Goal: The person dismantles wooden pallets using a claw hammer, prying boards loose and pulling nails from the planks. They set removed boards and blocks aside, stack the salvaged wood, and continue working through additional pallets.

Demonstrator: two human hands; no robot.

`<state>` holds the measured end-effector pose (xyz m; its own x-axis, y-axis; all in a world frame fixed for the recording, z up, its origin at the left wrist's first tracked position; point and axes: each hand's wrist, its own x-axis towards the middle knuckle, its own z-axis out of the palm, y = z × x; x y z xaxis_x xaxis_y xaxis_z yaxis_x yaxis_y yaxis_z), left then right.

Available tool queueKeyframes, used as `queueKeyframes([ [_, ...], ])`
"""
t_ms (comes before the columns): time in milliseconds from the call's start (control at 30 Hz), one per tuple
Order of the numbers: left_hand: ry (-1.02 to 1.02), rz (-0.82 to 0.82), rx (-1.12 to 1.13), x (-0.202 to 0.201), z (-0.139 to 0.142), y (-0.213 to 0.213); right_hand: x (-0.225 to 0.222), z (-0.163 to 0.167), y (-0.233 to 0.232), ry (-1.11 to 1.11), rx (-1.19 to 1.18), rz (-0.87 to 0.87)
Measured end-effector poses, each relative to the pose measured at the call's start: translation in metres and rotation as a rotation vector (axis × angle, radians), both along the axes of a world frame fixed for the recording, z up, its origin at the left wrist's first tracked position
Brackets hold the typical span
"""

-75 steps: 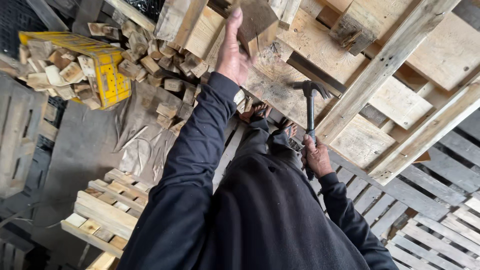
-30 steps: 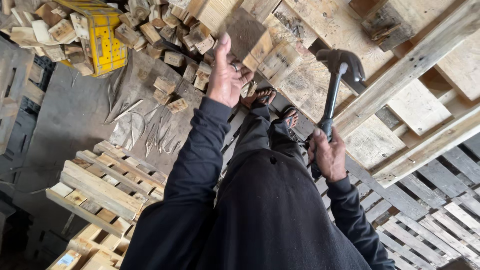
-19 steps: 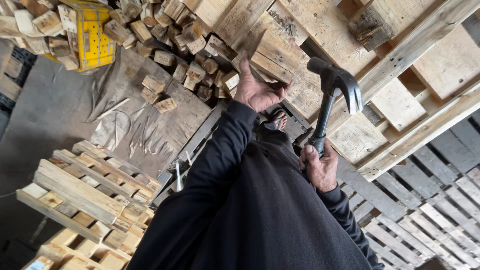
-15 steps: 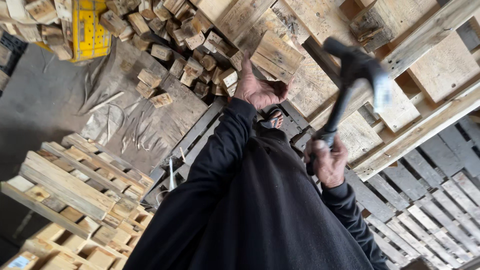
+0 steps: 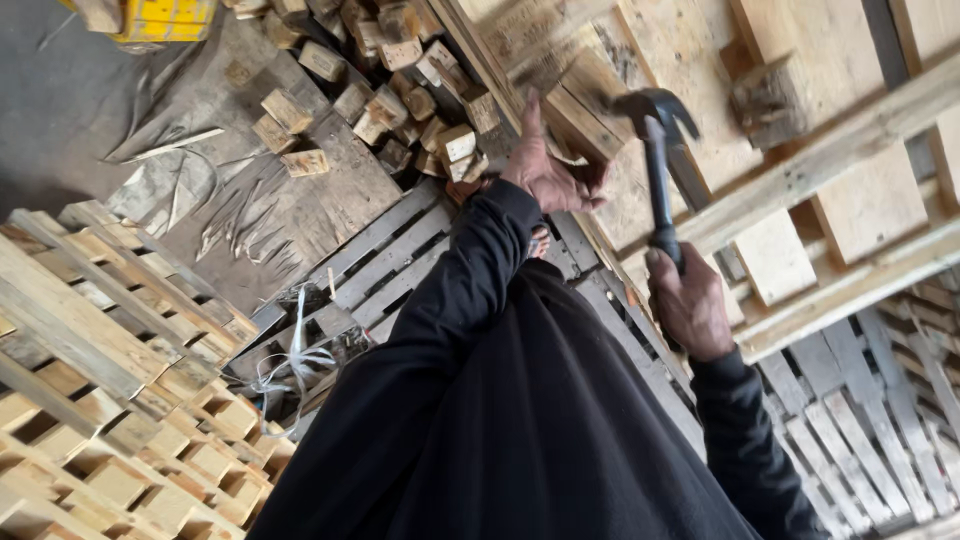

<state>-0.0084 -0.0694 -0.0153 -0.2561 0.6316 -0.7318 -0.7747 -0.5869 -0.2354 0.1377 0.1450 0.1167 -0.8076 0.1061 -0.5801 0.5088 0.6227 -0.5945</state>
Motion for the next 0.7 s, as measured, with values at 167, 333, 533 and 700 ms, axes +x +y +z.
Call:
queueKeyframes([
  [167, 0.062, -0.108, -0.151, 0.004, 0.002, -0.015, 0.005, -0.001, -0.001, -0.079, -0.164, -0.130],
  [333, 1.050, -0.303, -1.244, 0.030, -0.013, -0.036, 0.005, -0.009, -0.004, -0.043, -0.197, -0.165],
  [533, 1.605, -0.285, -1.774, 0.023, -0.052, -0.005, 0.015, -0.013, -0.010, 0.007, -0.177, -0.140],
  [700, 1.560, -0.157, -1.683, 0.020, -0.056, 0.014, 0.003, 0.031, -0.009, 0.231, -0.560, -0.281],
])
